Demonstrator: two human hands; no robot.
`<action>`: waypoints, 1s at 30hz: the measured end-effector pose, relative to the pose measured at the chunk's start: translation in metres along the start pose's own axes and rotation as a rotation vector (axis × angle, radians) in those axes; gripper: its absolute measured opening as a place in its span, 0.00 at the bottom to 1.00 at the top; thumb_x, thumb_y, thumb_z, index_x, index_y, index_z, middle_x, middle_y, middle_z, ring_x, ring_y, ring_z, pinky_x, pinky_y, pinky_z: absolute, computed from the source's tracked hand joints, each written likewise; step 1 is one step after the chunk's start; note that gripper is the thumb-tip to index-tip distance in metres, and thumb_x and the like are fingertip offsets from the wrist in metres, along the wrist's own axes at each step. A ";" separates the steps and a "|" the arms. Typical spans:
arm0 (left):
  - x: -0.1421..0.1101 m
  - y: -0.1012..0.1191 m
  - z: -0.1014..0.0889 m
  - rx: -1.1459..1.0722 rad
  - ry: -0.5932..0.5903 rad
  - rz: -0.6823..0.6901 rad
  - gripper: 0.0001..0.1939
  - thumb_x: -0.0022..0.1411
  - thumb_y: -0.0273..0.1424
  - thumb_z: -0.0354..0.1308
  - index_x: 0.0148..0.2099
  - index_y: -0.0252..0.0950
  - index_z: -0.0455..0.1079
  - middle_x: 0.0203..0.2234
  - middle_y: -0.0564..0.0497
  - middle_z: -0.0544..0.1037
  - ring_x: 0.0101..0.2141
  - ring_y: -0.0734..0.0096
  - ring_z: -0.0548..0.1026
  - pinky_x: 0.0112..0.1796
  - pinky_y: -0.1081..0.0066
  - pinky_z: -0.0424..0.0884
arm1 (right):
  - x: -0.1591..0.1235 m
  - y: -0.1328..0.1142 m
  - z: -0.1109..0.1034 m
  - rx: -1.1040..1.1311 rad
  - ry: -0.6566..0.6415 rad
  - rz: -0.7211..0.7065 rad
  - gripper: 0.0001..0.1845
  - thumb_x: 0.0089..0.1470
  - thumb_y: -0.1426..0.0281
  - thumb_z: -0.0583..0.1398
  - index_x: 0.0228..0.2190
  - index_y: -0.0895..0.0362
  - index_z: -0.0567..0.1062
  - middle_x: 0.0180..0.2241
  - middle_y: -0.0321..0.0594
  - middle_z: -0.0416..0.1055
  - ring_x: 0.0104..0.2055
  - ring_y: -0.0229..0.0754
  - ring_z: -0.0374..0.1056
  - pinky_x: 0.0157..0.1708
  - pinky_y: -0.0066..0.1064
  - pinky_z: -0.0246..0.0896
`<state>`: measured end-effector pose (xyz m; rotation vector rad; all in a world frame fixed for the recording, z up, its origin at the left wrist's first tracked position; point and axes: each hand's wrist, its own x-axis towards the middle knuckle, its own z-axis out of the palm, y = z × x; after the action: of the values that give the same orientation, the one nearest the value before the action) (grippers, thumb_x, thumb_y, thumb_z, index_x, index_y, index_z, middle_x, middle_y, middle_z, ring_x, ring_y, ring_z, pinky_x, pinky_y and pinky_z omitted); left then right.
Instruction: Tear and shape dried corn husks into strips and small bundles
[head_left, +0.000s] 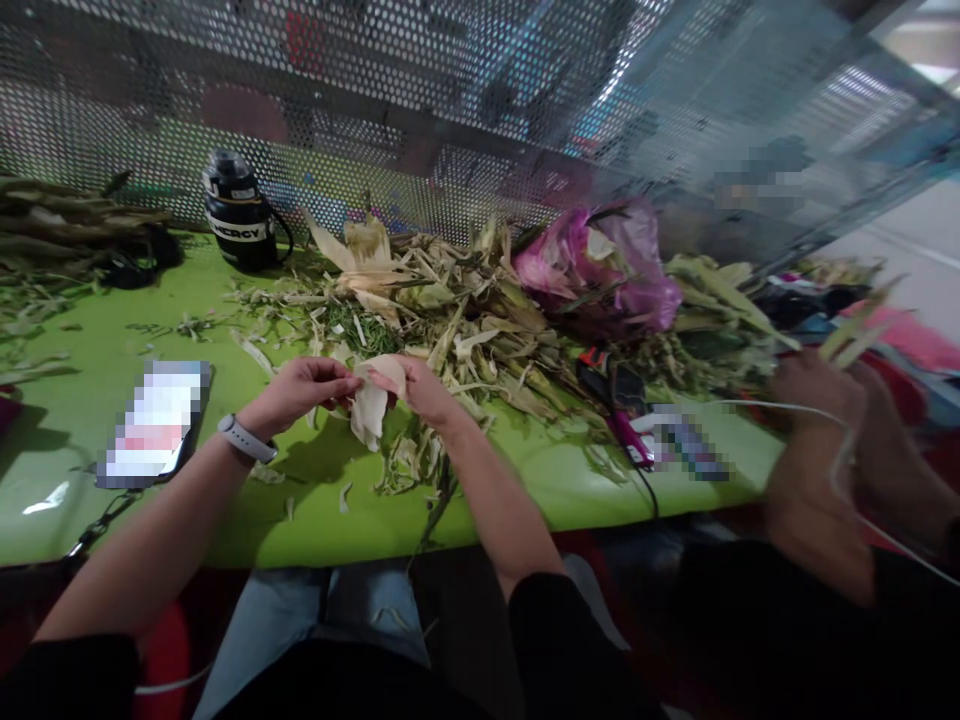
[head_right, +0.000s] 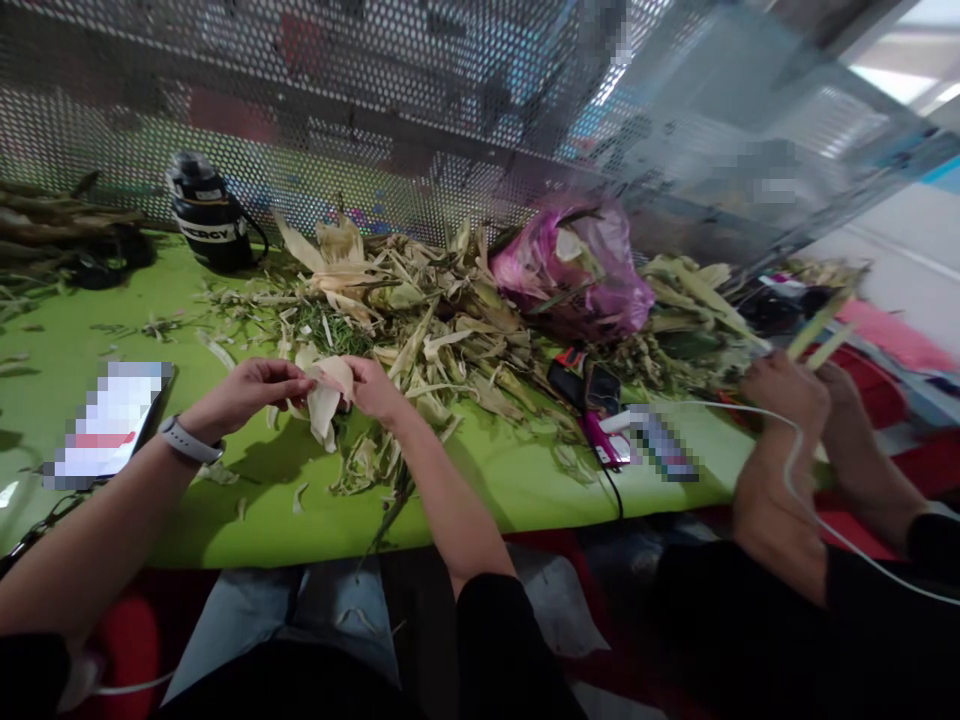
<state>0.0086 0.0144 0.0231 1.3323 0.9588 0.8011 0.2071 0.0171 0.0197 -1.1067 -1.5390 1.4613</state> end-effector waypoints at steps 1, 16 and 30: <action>0.000 0.000 0.000 0.002 0.002 -0.007 0.15 0.46 0.41 0.70 0.29 0.33 0.76 0.22 0.49 0.77 0.22 0.75 0.71 0.24 0.75 0.67 | 0.000 0.000 -0.001 0.012 -0.022 0.004 0.18 0.43 0.55 0.66 0.30 0.56 0.73 0.22 0.33 0.67 0.21 0.35 0.59 0.22 0.28 0.54; 0.002 -0.004 -0.001 0.091 0.028 -0.018 0.12 0.48 0.36 0.67 0.29 0.32 0.73 0.22 0.49 0.78 0.25 0.71 0.76 0.31 0.71 0.73 | 0.003 0.013 0.001 -0.127 0.004 -0.137 0.14 0.49 0.59 0.61 0.28 0.57 0.70 0.25 0.33 0.68 0.26 0.34 0.61 0.27 0.27 0.57; -0.005 -0.007 0.011 0.973 0.331 0.155 0.09 0.55 0.30 0.54 0.29 0.32 0.74 0.20 0.48 0.76 0.22 0.70 0.69 0.26 0.71 0.58 | -0.001 0.021 0.021 -0.625 0.149 -0.394 0.06 0.56 0.67 0.55 0.32 0.56 0.70 0.31 0.40 0.72 0.34 0.41 0.66 0.37 0.32 0.59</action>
<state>0.0163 0.0051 0.0164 2.1621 1.6353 0.6951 0.1902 0.0086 -0.0031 -1.1282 -2.0252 0.6289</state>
